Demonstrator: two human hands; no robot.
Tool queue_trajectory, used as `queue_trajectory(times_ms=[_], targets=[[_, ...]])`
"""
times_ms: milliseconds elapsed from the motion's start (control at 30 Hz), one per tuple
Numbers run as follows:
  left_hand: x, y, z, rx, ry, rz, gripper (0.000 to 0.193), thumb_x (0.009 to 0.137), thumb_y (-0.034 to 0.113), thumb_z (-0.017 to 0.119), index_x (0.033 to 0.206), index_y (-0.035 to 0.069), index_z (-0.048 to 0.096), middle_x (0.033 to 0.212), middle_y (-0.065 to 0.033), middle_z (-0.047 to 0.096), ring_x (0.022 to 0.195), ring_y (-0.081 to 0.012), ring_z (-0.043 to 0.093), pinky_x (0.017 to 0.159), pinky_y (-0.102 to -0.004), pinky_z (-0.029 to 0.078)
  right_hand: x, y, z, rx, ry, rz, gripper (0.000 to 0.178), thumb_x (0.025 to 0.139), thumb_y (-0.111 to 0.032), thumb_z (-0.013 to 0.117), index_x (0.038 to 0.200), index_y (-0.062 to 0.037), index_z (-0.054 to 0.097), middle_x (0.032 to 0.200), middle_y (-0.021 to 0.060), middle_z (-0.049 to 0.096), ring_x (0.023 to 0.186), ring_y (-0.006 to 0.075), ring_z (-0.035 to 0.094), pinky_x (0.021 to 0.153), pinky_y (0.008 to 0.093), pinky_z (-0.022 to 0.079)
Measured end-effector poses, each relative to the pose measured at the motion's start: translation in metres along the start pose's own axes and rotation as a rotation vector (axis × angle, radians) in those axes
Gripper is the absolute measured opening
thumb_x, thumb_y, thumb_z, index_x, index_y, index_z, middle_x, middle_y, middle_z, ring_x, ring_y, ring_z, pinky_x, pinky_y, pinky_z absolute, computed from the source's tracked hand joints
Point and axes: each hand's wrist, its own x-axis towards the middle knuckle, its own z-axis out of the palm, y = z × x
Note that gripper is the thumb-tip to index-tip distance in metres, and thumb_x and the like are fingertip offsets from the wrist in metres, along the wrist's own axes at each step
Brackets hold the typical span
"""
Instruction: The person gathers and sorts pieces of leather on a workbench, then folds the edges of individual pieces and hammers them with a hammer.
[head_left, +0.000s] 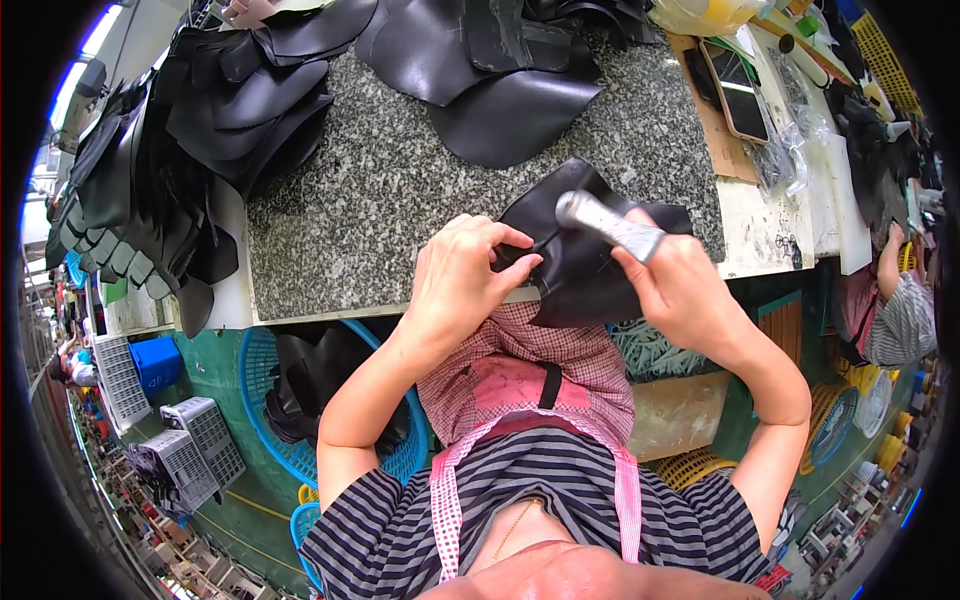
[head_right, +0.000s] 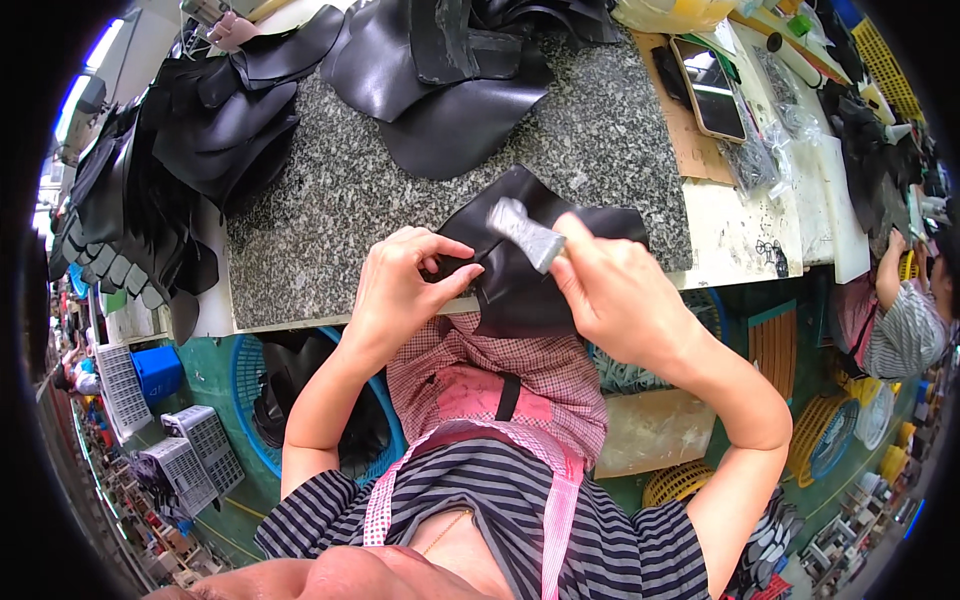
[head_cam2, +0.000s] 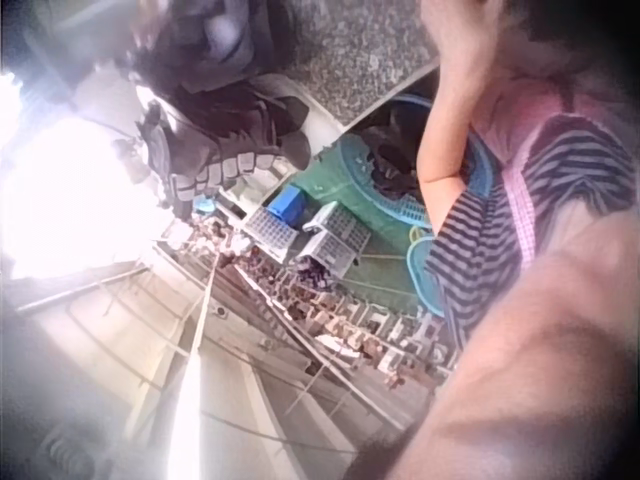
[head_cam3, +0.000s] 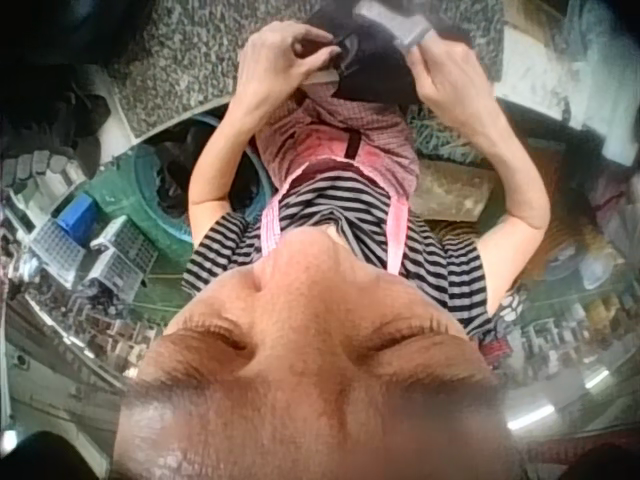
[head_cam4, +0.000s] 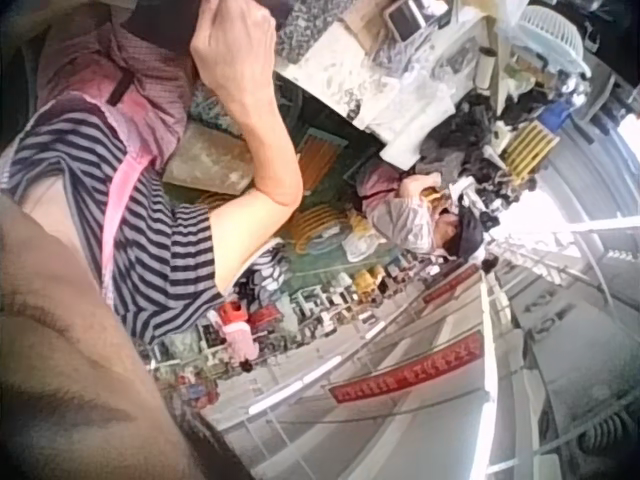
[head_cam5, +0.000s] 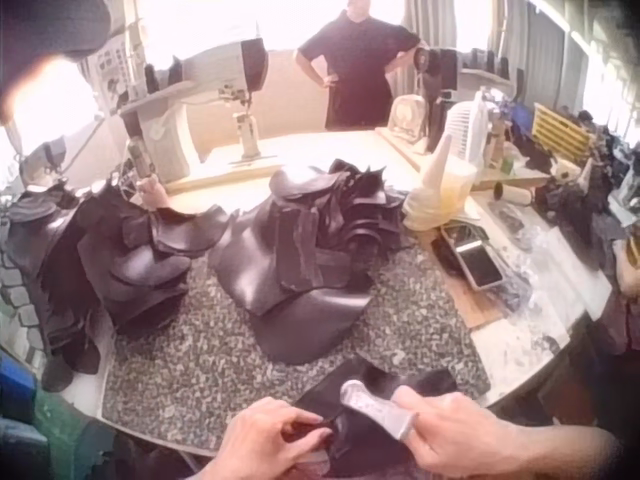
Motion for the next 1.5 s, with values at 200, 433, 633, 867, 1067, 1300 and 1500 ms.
queue_trajectory(times_ms=[200, 433, 633, 867, 1067, 1300, 1500], targets=[[0.006, -0.004, -0.002, 0.068, 0.020, 0.081, 0.024, 0.075, 0.022, 0.090, 0.091, 0.007, 0.080, 0.081, -0.0046, 0.069, 0.079, -0.0213, 0.061, 0.073, -0.0350, 0.052, -0.003, -0.004, 0.014, 0.051, -0.128, -0.038, 0.018, 0.098, -0.007, 0.057, 0.109, 0.0020, 0.047, 0.075, 0.0268, 0.063, 0.077, 0.0493, 0.066, 0.066, 0.0564, 0.051], [0.006, -0.008, -0.002, 0.056, 0.052, 0.153, 0.024, 0.074, 0.025, 0.089, 0.090, 0.010, 0.079, 0.083, -0.0030, 0.066, 0.087, -0.0245, 0.060, 0.081, -0.0395, 0.050, -0.012, -0.016, 0.006, 0.110, 0.160, -0.242, 0.027, 0.089, 0.003, 0.052, 0.116, 0.0021, 0.050, 0.079, 0.0252, 0.066, 0.078, 0.0464, 0.069, 0.068, 0.0525, 0.054], [0.004, -0.016, -0.002, 0.062, 0.077, 0.195, 0.026, 0.073, 0.021, 0.090, 0.092, 0.008, 0.078, 0.082, -0.0031, 0.068, 0.085, -0.0225, 0.058, 0.079, -0.0355, 0.050, -0.014, -0.001, 0.022, 0.096, 0.050, 0.016, 0.022, 0.093, -0.003, 0.055, 0.113, 0.0014, 0.047, 0.076, 0.0265, 0.063, 0.076, 0.0478, 0.066, 0.066, 0.0544, 0.052], [0.015, -0.016, -0.009, -0.225, -0.061, 0.044, 0.013, 0.079, 0.010, 0.085, 0.090, 0.007, 0.079, 0.082, -0.0051, 0.069, 0.085, -0.0225, 0.060, 0.077, -0.0364, 0.050, -0.041, 0.003, 0.035, 0.164, -0.032, 0.049, 0.027, 0.086, 0.001, 0.056, 0.110, 0.0004, 0.043, 0.073, 0.0290, 0.062, 0.075, 0.0526, 0.062, 0.063, 0.0593, 0.050], [0.026, -0.026, -0.006, -0.127, -0.048, 0.225, 0.016, 0.078, 0.006, 0.084, 0.093, 0.004, 0.079, 0.083, -0.0076, 0.068, 0.087, -0.0242, 0.060, 0.080, -0.0367, 0.051, -0.039, 0.010, 0.040, 0.187, -0.023, 0.016, 0.030, 0.085, 0.001, 0.056, 0.111, 0.0013, 0.042, 0.073, 0.0290, 0.062, 0.075, 0.0524, 0.063, 0.063, 0.0587, 0.049], [0.028, -0.025, -0.008, -0.031, -0.063, 0.387, 0.037, 0.068, 0.022, 0.094, 0.100, 0.009, 0.080, 0.097, -0.0071, 0.066, 0.096, -0.0255, 0.062, 0.085, -0.0361, 0.054, -0.040, 0.013, 0.038, 0.160, -0.036, 0.000, 0.029, 0.085, 0.001, 0.056, 0.110, 0.0014, 0.042, 0.072, 0.0285, 0.061, 0.076, 0.0516, 0.063, 0.064, 0.0584, 0.049], [0.026, -0.031, -0.007, -0.010, -0.078, 0.398, 0.042, 0.068, 0.023, 0.094, 0.104, 0.009, 0.079, 0.101, -0.0068, 0.064, 0.102, -0.0255, 0.059, 0.089, -0.0378, 0.053, -0.026, 0.000, 0.010, 0.153, -0.088, -0.011, 0.015, 0.101, -0.009, 0.052, 0.108, 0.0017, 0.045, 0.071, 0.0258, 0.060, 0.075, 0.0486, 0.065, 0.065, 0.0547, 0.050]])
